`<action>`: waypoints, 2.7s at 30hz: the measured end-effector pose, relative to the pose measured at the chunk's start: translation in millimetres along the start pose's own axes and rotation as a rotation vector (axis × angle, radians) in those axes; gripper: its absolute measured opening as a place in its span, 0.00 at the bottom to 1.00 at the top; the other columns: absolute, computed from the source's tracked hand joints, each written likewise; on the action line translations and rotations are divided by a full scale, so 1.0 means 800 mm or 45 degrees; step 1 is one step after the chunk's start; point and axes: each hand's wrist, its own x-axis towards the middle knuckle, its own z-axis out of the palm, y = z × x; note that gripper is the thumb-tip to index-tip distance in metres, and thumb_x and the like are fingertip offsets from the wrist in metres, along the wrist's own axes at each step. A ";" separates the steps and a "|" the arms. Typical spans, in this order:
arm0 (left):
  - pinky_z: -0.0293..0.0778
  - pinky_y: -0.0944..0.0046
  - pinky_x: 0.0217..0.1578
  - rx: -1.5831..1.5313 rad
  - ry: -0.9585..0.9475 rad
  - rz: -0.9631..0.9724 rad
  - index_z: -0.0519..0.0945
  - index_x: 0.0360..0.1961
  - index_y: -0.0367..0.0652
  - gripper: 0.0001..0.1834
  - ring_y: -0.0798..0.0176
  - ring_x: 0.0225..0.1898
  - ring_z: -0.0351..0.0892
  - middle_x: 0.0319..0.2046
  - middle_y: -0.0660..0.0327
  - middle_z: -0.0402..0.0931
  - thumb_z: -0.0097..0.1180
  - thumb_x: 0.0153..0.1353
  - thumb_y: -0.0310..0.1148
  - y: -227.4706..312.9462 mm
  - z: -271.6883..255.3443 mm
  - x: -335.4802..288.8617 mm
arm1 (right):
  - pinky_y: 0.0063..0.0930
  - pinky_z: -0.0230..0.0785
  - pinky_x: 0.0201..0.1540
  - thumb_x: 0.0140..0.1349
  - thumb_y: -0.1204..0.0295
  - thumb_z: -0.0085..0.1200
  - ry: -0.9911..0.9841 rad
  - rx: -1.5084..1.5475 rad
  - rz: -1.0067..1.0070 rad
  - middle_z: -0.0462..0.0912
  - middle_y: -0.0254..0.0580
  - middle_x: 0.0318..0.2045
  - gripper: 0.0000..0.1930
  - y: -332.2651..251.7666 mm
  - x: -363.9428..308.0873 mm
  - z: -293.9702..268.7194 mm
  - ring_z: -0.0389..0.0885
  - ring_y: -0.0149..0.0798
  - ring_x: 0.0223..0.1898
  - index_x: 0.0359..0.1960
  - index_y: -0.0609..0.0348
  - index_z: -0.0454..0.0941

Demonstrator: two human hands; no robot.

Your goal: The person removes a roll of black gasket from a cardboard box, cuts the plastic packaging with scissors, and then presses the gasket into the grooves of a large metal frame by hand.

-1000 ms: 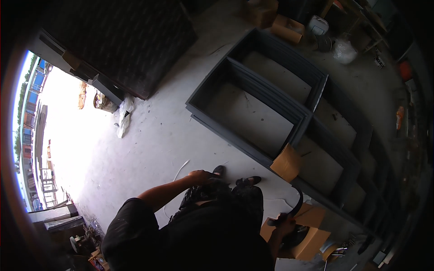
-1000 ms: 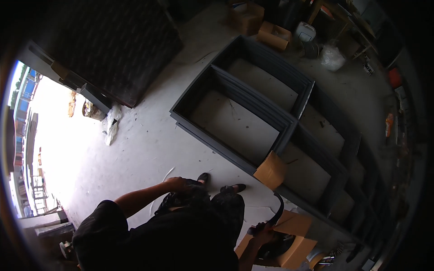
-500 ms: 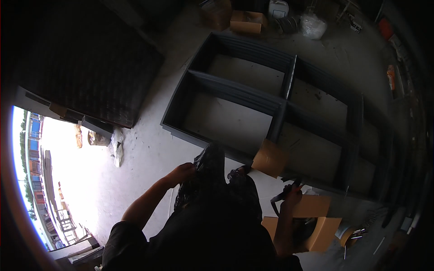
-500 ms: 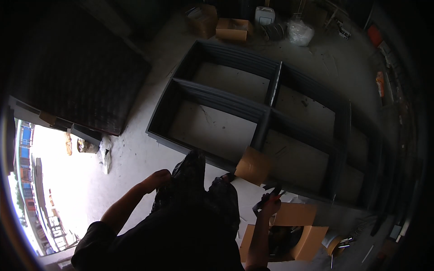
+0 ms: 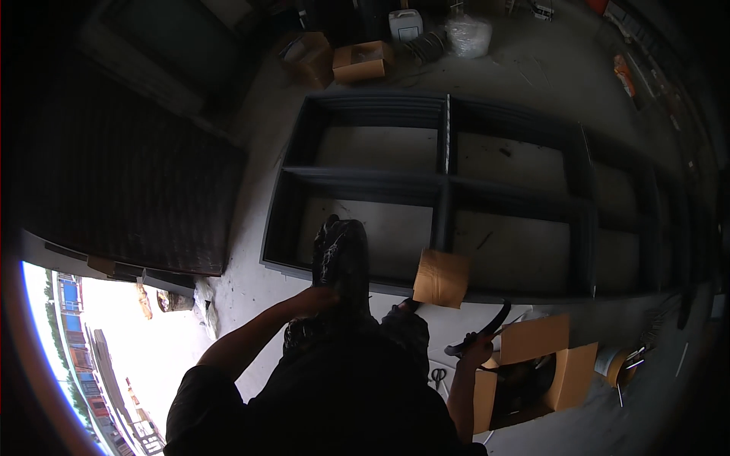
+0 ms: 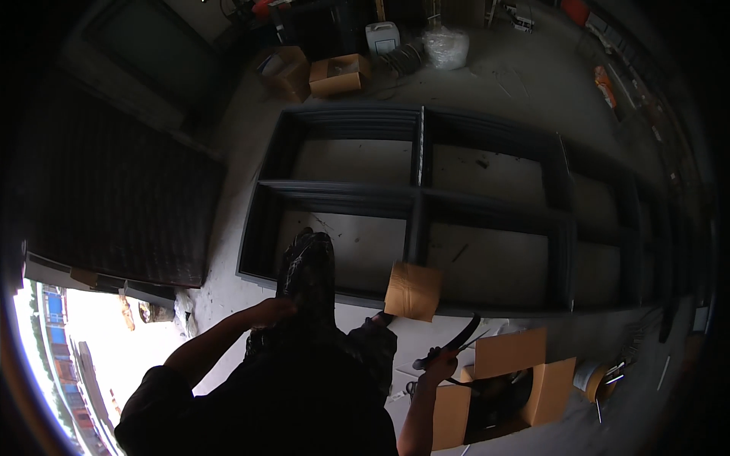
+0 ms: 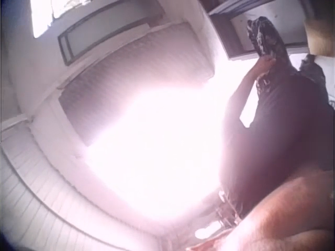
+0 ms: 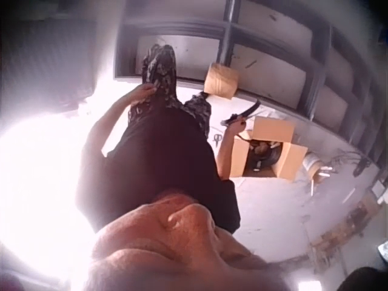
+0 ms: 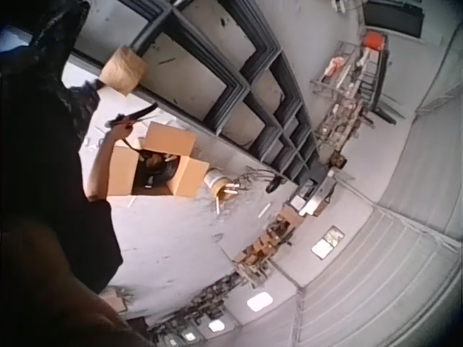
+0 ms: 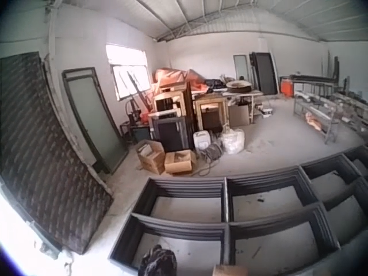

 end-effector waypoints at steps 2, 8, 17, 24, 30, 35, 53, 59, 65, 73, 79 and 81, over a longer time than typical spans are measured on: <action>0.67 0.63 0.48 -0.008 -0.081 -0.037 0.74 0.50 0.39 0.20 0.64 0.45 0.72 0.44 0.57 0.75 0.50 0.63 0.41 0.030 -0.003 0.023 | 0.27 0.66 0.18 0.60 0.75 0.48 -0.194 0.649 0.148 0.72 0.45 0.20 0.07 0.028 0.027 -0.040 0.72 0.37 0.16 0.31 0.65 0.64; 0.65 0.62 0.48 0.289 -0.515 -0.007 0.74 0.48 0.39 0.21 0.63 0.45 0.71 0.44 0.55 0.75 0.45 0.65 0.46 0.106 -0.056 0.060 | 0.28 0.67 0.20 0.57 0.74 0.52 0.301 0.279 0.101 0.73 0.42 0.23 0.08 0.002 0.009 0.003 0.72 0.36 0.19 0.35 0.63 0.68; 0.63 0.59 0.52 0.161 -1.026 -0.003 0.75 0.48 0.37 0.27 0.59 0.50 0.68 0.48 0.53 0.73 0.46 0.62 0.52 0.127 -0.224 0.189 | 0.24 0.65 0.14 0.55 0.72 0.55 0.259 -0.493 -0.268 0.72 0.40 0.21 0.11 -0.088 0.013 0.139 0.69 0.29 0.17 0.28 0.65 0.66; 0.60 0.61 0.57 0.014 -1.077 -0.366 0.68 0.57 0.40 0.31 0.56 0.58 0.63 0.57 0.54 0.66 0.46 0.62 0.53 0.107 -0.351 0.240 | 0.31 0.65 0.22 0.54 0.69 0.57 0.028 -1.210 -0.496 0.72 0.42 0.16 0.12 -0.206 0.074 0.324 0.72 0.39 0.17 0.26 0.65 0.68; 0.61 0.64 0.56 -0.191 -0.942 -0.515 0.68 0.58 0.41 0.30 0.60 0.57 0.64 0.56 0.55 0.66 0.48 0.61 0.51 0.089 -0.398 0.244 | 0.35 0.68 0.29 0.51 0.69 0.58 -0.300 -1.647 -0.974 0.76 0.50 0.27 0.12 -0.217 0.102 0.467 0.76 0.55 0.30 0.33 0.62 0.72; 0.68 0.66 0.51 -0.502 -0.922 -0.701 0.71 0.54 0.39 0.26 0.65 0.50 0.72 0.49 0.59 0.73 0.51 0.61 0.47 0.046 -0.398 0.250 | 0.38 0.69 0.28 0.50 0.64 0.61 -0.389 -1.800 -0.819 0.77 0.50 0.25 0.14 -0.194 0.121 0.514 0.77 0.56 0.28 0.32 0.60 0.73; 0.72 0.66 0.28 -1.846 -0.058 -0.970 0.76 0.30 0.40 0.13 0.65 0.27 0.75 0.30 0.59 0.77 0.47 0.63 0.39 -0.052 -0.221 0.231 | 0.39 0.70 0.33 0.49 0.66 0.62 -0.899 -1.878 -0.910 0.78 0.50 0.31 0.16 -0.087 0.325 0.638 0.78 0.55 0.32 0.37 0.59 0.74; 0.73 0.63 0.32 -1.376 0.186 -1.063 0.79 0.39 0.38 0.15 0.63 0.30 0.78 0.29 0.55 0.79 0.45 0.59 0.36 -0.208 -0.013 0.296 | 0.37 0.69 0.35 0.50 0.66 0.63 -1.039 -1.938 -1.054 0.78 0.52 0.32 0.17 -0.016 0.381 0.672 0.76 0.55 0.32 0.37 0.62 0.73; 0.72 0.63 0.32 -1.074 0.092 -0.966 0.79 0.37 0.39 0.13 0.62 0.30 0.77 0.28 0.55 0.78 0.47 0.58 0.35 -0.200 0.113 0.395 | 0.31 0.71 0.32 0.53 0.67 0.63 -1.257 -2.003 -1.185 0.77 0.46 0.31 0.18 0.121 0.473 0.755 0.78 0.44 0.30 0.40 0.64 0.72; 0.71 0.63 0.32 -1.274 0.057 -0.761 0.79 0.36 0.39 0.12 0.60 0.30 0.75 0.27 0.56 0.77 0.50 0.55 0.34 -0.219 0.208 0.558 | 0.36 0.69 0.36 0.57 0.61 0.58 -1.441 -2.086 -1.656 0.78 0.55 0.33 0.21 0.334 0.519 0.831 0.77 0.54 0.35 0.41 0.68 0.70; 0.71 0.63 0.32 -1.394 0.091 -0.707 0.79 0.34 0.39 0.10 0.59 0.29 0.74 0.27 0.56 0.76 0.52 0.53 0.33 -0.258 0.250 0.591 | 0.32 0.66 0.37 0.59 0.62 0.56 -1.423 -2.104 -1.412 0.76 0.51 0.30 0.19 0.369 0.503 0.835 0.74 0.46 0.30 0.40 0.68 0.71; 0.70 0.63 0.32 -1.390 0.063 -0.701 0.79 0.34 0.39 0.10 0.58 0.29 0.74 0.26 0.56 0.76 0.53 0.53 0.32 -0.267 0.251 0.586 | 0.33 0.66 0.38 0.59 0.63 0.56 -1.402 -2.123 -1.410 0.76 0.52 0.31 0.19 0.366 0.506 0.830 0.73 0.47 0.31 0.41 0.69 0.70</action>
